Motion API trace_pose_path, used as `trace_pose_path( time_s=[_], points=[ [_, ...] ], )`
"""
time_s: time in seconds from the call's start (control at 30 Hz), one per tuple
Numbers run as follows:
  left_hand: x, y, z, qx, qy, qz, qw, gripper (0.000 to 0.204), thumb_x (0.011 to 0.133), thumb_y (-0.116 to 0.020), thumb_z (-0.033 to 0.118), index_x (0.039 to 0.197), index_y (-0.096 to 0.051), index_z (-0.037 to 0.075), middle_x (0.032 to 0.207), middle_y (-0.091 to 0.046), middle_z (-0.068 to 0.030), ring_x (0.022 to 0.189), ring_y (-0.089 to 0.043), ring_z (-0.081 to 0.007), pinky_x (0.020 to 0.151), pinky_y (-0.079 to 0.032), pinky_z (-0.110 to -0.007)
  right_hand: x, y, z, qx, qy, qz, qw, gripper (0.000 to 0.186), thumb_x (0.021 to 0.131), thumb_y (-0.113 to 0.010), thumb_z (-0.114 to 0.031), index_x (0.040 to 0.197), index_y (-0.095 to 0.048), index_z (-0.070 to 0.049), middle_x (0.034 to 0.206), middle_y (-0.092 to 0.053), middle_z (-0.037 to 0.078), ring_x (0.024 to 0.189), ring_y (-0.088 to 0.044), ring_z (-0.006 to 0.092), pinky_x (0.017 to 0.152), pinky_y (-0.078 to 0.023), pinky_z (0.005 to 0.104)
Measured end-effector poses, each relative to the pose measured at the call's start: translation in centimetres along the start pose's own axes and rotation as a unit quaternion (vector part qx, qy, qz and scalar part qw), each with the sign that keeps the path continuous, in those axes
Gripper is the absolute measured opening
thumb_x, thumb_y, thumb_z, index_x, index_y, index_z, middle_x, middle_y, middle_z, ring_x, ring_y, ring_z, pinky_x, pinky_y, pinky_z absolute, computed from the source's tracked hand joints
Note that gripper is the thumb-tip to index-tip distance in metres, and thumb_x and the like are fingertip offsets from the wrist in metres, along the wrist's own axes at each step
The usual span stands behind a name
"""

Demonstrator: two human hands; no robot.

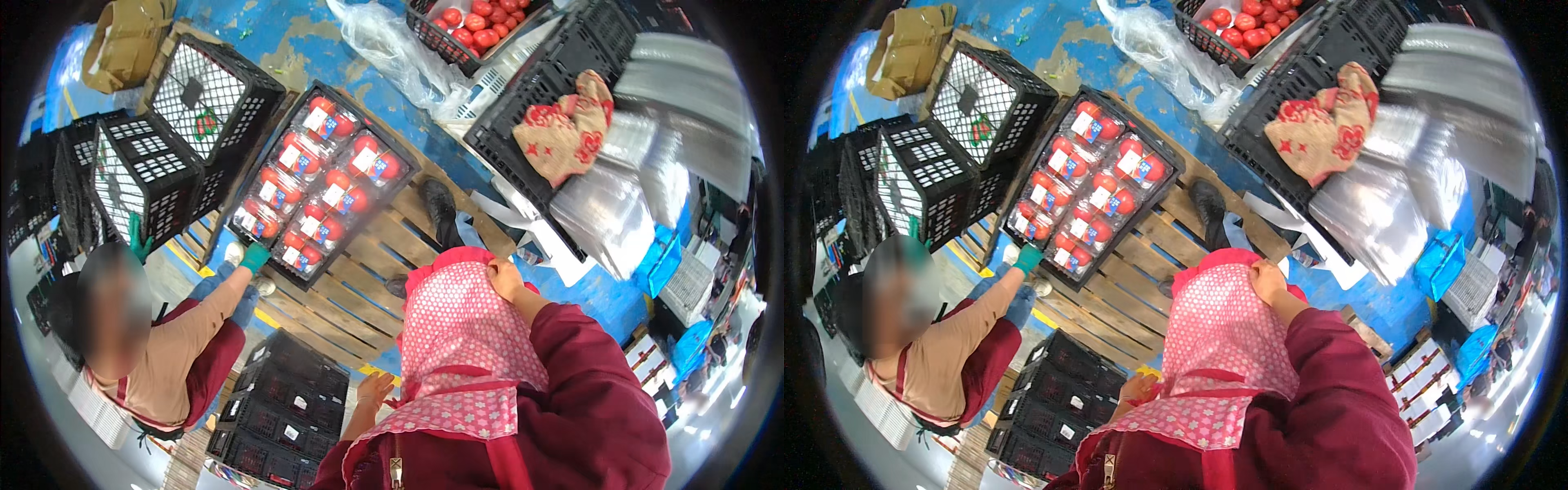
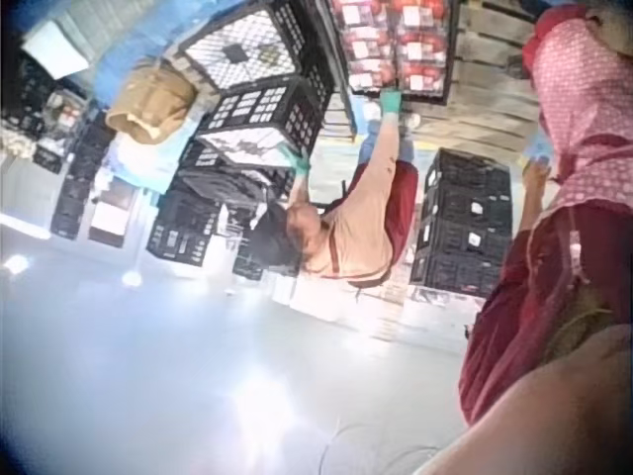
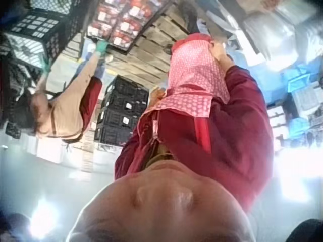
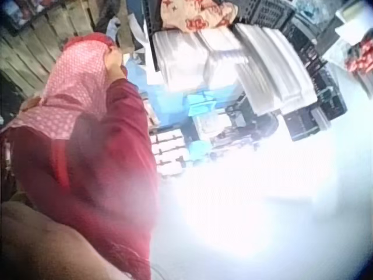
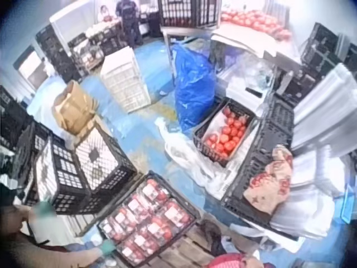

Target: The person applies adhesive labels to stacks of clear plastic containers. They peel labels from a roll and press them onto the containers, then stack the labeled units in a black crate.

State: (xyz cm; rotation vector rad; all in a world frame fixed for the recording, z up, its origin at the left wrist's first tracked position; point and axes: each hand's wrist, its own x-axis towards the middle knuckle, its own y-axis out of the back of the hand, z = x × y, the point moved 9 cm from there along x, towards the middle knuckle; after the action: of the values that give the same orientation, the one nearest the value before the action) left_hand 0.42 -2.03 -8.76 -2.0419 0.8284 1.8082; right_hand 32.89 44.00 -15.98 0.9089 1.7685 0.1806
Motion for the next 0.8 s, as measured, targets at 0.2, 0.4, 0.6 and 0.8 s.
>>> trace_pose_path(
  time_s=[0.2,0.4,0.6,0.8],
  points=[
    [-3.5,3.5,2.7,0.079,-0.087,-0.01,0.993,0.061,0.094,-0.06,0.035,0.139,-0.03,0.008,0.133,-0.052,-0.0195,0.113,-0.059,-0.0427,0.087,-0.051,-0.06,-6.4,1.6,0.0,0.013,-0.014,0.044,0.999,0.022,0.087,-0.059,-0.023,0.099,-0.069,-0.006,0.101,-0.067,0.022,0.097,-0.064,0.039,0.088,-0.051,0.0458],
    [-9.0,7.5,6.2,0.135,-0.168,0.027,0.976,0.049,0.094,-0.059,0.034,0.13,-0.037,0.007,0.124,-0.057,-0.0189,0.107,-0.062,-0.0407,0.083,-0.052,-0.057,-9.1,-0.2,-1.8,0.05,0.003,0.069,0.996,0.024,0.087,-0.06,-0.024,0.099,-0.068,-0.005,0.105,-0.066,0.022,0.099,-0.063,0.0385,0.09,-0.05,0.0446],
    [-12.2,10.4,6.0,0.148,-0.202,0.05,0.967,0.039,0.095,-0.058,0.033,0.121,-0.045,0.007,0.114,-0.062,-0.0184,0.102,-0.064,-0.0386,0.079,-0.054,-0.054,-9.6,-0.3,-3.0,0.059,0.002,0.05,0.997,0.024,0.087,-0.061,-0.026,0.096,-0.069,-0.005,0.106,-0.066,0.022,0.1,-0.063,0.0378,0.09,-0.05,0.0444],
    [-10.5,12.4,2.4,0.116,-0.238,0.022,0.964,0.031,0.095,-0.057,0.032,0.111,-0.053,0.006,0.104,-0.067,-0.0178,0.097,-0.067,-0.0366,0.075,-0.055,-0.051,-9.9,-1.1,-3.2,0.022,0.039,0.014,0.999,0.028,0.083,-0.065,-0.029,0.094,-0.069,-0.004,0.096,-0.07,0.02,0.096,-0.066,0.0365,0.087,-0.051,0.0438]
  ],
)
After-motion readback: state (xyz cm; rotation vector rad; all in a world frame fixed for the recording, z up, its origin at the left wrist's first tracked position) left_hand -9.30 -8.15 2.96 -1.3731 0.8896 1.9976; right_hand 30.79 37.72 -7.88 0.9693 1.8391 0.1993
